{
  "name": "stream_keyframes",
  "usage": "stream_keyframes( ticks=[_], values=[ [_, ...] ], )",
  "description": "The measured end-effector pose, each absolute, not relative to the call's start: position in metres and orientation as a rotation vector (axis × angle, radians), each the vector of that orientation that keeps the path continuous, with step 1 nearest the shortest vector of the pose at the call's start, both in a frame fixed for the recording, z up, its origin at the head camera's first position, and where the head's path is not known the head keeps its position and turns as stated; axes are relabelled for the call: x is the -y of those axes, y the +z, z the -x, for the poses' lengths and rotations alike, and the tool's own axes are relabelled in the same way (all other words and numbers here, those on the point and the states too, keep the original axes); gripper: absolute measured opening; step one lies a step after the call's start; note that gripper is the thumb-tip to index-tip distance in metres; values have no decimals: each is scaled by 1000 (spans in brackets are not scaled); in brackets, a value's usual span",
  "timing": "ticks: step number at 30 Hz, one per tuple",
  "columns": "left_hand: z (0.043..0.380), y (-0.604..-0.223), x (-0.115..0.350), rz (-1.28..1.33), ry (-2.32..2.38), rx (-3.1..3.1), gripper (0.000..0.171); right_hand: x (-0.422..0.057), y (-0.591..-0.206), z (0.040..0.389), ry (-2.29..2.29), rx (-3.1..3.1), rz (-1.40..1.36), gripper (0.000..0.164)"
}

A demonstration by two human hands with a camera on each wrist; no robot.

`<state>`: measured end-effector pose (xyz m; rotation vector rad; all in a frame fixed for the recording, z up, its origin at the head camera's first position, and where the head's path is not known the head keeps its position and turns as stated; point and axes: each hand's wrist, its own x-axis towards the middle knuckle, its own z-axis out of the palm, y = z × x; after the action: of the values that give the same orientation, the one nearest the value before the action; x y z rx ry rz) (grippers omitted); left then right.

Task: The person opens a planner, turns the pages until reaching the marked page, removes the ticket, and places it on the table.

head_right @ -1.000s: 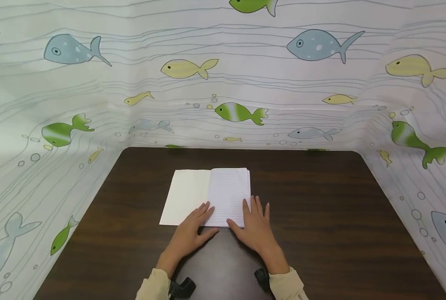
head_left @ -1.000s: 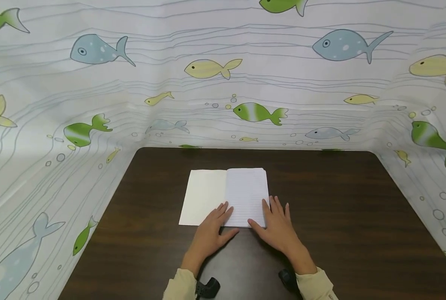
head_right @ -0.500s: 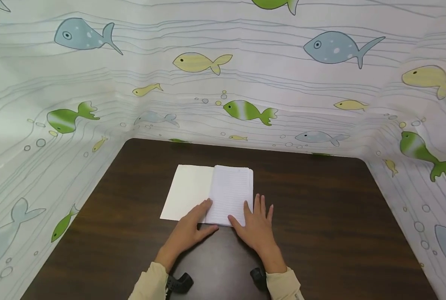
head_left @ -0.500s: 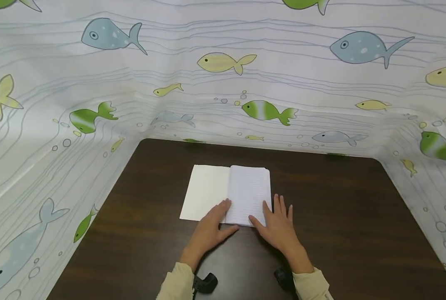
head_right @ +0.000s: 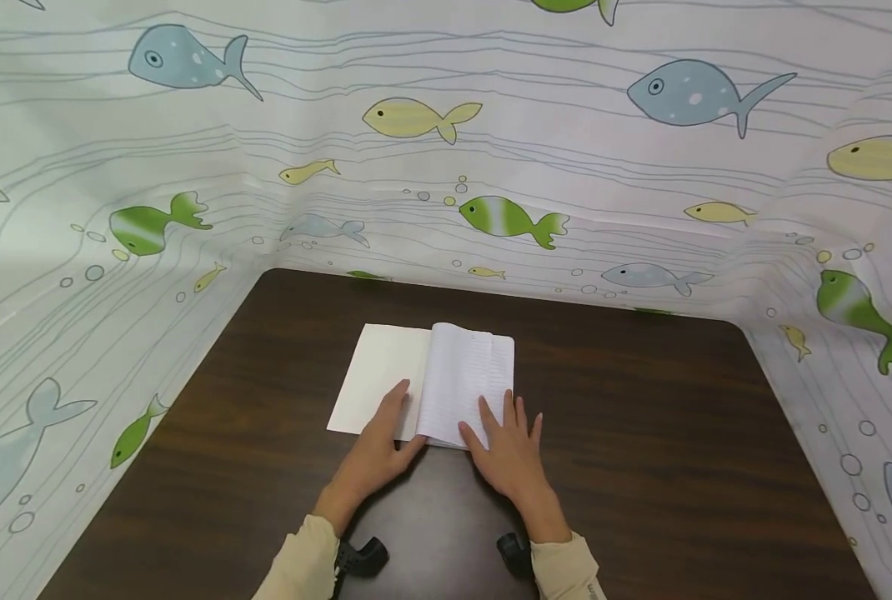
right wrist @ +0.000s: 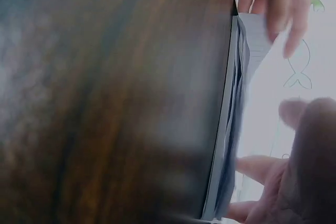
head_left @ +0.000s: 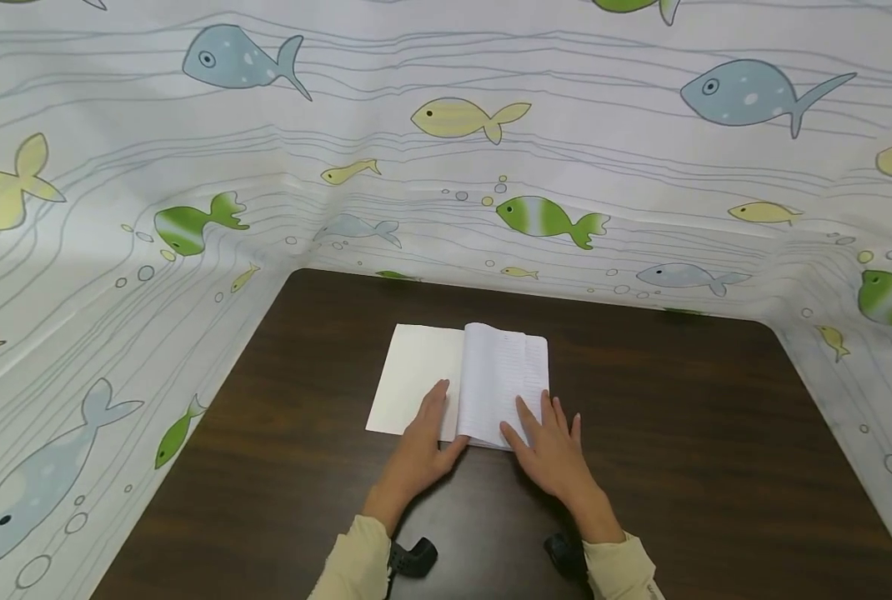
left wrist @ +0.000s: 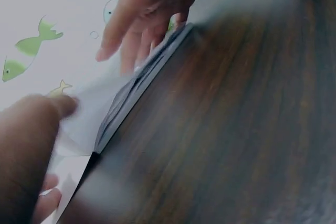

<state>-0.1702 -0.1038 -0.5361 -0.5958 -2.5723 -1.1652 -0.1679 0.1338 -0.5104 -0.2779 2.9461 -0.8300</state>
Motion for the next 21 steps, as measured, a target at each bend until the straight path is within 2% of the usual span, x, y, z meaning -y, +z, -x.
stream_keyframes(
  ticks=[6, 10, 15, 21],
  values=[
    [170, -531, 104, 475, -1204, 2340, 88, -140, -508, 171, -946, -2883, 203, 74],
    [168, -527, 106, 250, -1189, 2189, 92, -143, -507, 173, -975, -2870, 192, 77],
    [170, -522, 110, 0, -1090, 2070, 88, -145, -509, 175, -936, -2868, 204, 80],
    [173, -526, 115, -8, -805, 2220, 84, -146, -511, 175, -940, -2875, 212, 80]
  ],
)
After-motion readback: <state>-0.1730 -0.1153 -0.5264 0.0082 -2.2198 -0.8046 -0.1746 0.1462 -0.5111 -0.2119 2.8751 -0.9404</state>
